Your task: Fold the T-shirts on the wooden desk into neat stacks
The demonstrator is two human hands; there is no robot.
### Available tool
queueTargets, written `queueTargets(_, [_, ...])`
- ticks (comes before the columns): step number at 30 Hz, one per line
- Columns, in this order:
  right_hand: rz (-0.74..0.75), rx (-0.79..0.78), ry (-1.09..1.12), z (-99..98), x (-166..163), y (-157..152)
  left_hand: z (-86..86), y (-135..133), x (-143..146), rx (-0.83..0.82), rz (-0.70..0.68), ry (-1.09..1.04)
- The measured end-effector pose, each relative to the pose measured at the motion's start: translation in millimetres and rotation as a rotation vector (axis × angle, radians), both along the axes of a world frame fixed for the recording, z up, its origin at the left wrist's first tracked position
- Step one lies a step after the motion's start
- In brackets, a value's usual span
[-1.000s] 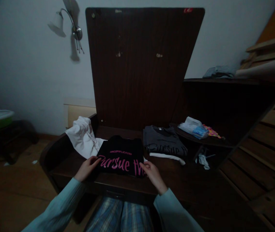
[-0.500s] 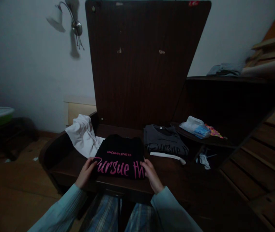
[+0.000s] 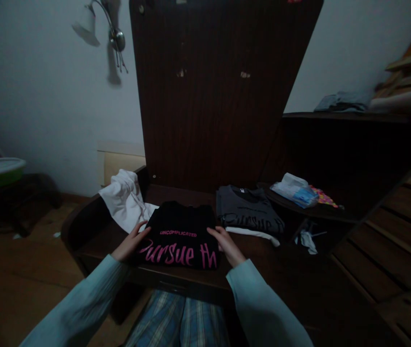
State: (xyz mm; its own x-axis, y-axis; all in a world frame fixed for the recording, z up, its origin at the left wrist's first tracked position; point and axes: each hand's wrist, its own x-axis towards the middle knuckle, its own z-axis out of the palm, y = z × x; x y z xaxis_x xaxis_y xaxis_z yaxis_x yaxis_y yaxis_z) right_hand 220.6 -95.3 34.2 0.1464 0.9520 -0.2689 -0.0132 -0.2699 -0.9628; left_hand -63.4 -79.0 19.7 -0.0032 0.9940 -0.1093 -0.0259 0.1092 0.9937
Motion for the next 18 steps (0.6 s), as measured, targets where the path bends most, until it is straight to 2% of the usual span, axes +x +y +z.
queueTargets(3, [-0.067, 0.166, 0.024, -1.4, -10, 29, 11.9, 33, 7, -0.018, -0.036, -0.043])
queueTargets(6, [-0.038, 0.346, -0.034, -5.0, -17, 47, 17.3, 52, 12, 0.1, -0.133, 0.069])
queueTargets(9, [0.032, 0.402, -0.067, -2.2, -17, 51, 19.9, 49, 12, 0.229, -0.153, 0.131])
queueTargets(12, [0.058, 0.469, -0.029, 0.4, -14, 49, 19.9, 36, 8, 0.313, -0.108, 0.076])
queueTargets(14, [0.05, 0.461, -0.045, -4.8, -12, 51, 16.1, 31, 7, 0.288, -0.099, 0.037])
queueTargets(18, [0.021, 0.337, -0.181, -30.1, -10, 57, -1.9, 37, 4, 0.131, -0.128, 0.074])
